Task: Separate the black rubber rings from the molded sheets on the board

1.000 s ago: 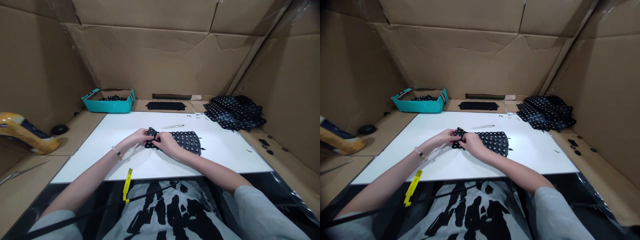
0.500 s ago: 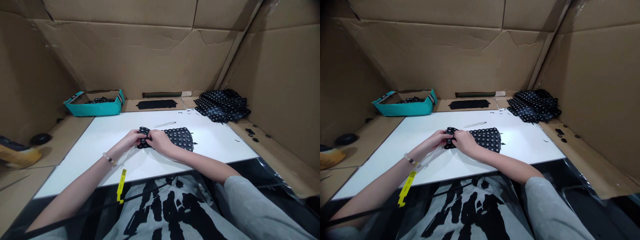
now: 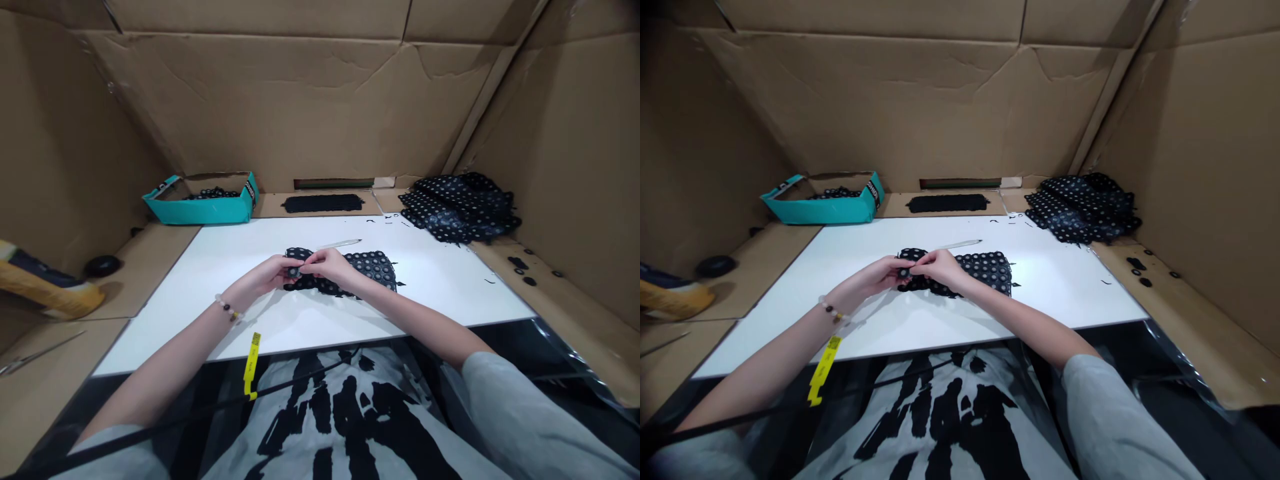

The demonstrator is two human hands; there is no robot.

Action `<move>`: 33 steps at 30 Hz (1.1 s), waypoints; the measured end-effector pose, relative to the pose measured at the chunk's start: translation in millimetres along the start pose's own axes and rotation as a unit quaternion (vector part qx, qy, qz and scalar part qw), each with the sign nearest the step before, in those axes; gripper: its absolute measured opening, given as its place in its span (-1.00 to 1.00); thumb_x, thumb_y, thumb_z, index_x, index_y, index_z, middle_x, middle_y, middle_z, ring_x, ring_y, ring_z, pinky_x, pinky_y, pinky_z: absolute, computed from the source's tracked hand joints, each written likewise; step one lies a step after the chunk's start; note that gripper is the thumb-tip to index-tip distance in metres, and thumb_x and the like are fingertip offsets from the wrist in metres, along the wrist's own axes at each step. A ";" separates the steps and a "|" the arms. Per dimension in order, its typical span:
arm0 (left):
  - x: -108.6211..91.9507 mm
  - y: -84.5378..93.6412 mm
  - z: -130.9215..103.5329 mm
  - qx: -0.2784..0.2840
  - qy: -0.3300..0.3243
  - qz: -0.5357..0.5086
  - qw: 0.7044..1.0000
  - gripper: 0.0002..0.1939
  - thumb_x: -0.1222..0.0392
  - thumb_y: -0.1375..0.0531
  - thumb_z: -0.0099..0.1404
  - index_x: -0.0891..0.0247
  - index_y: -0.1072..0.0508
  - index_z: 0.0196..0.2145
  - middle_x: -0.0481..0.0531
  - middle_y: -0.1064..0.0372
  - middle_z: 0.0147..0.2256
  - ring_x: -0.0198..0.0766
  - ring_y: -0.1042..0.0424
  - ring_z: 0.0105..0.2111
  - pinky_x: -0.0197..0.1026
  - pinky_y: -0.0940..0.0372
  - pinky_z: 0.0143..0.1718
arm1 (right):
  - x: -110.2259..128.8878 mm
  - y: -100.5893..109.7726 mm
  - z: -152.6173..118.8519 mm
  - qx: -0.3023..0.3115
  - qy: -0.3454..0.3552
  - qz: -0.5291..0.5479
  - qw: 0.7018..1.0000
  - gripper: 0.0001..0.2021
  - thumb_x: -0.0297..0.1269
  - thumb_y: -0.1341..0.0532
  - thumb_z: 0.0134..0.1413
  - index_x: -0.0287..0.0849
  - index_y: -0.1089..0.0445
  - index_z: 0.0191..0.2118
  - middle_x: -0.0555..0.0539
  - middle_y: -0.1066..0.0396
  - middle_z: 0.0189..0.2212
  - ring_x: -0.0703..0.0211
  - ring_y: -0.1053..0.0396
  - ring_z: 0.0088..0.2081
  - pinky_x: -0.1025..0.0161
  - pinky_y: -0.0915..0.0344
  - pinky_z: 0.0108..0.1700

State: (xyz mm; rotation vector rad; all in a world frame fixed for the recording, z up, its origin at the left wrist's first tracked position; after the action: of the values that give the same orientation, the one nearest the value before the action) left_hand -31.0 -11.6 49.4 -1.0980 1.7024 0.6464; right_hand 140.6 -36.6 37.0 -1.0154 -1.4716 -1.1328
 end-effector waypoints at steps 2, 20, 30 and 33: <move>0.6 -2.7 -0.3 -0.007 0.001 -0.035 0.999 -0.81 0.22 -0.38 -0.05 0.38 -0.52 -0.47 0.02 -0.38 -0.52 -0.37 -0.29 -0.52 -0.29 -0.20 -0.46 | 5.2 -2.6 -5.5 -0.046 0.041 -0.055 0.997 -0.88 -0.29 -0.40 -0.09 -0.21 -0.50 -0.42 0.05 -0.41 -0.57 0.29 -0.27 -0.50 0.32 -0.18 -0.39; -13.2 34.3 1.7 0.001 -0.016 0.286 0.958 -0.54 -0.16 -0.41 -0.05 0.28 -0.39 -0.63 0.03 -0.31 -0.62 -0.31 -0.23 -0.60 -0.26 -0.11 -0.58 | -15.7 77.3 -51.4 -0.093 0.303 -0.293 0.902 -0.87 -0.23 -0.21 0.24 -0.16 -0.44 -0.26 -0.10 -0.49 -0.32 0.14 -0.40 -0.30 0.20 -0.33 -0.20; -12.0 54.4 -16.1 -0.193 -0.127 0.461 0.857 -0.48 -0.31 -0.20 0.09 0.19 -0.55 -0.25 0.12 -0.55 -0.34 -0.03 -0.48 -0.38 -0.15 -0.32 -0.41 | -104.1 376.8 -131.1 -0.469 -0.024 -0.374 0.800 -0.84 -0.24 -0.27 -0.02 -0.01 -0.33 -0.54 -0.14 -0.42 -0.56 -0.01 -0.35 -0.39 0.05 -0.27 -0.22; -16.4 63.7 -13.8 -0.257 -0.170 0.490 0.815 -0.41 -0.24 -0.13 0.18 0.15 -0.49 0.04 0.13 -0.56 -0.19 -0.03 -0.51 -0.30 -0.13 -0.35 -0.32 | -104.5 377.6 -125.7 -0.478 -0.035 -0.360 0.801 -0.94 -0.28 -0.27 0.01 -0.01 -0.42 -0.45 -0.16 -0.49 -0.47 -0.12 -0.45 -0.27 0.00 -0.34 -0.11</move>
State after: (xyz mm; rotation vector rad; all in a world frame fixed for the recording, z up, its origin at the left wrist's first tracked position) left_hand -91.7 12.1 65.5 -0.2811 1.7274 1.9179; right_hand 548.0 -83.0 3.3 -1.1506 -1.3480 -2.5846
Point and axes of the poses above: each hand's wrist, its own z-axis towards the middle knuckle, its own y-axis out of the back of the hand, x = y × z, the point moved 1 cm from there along z, towards the middle knuckle
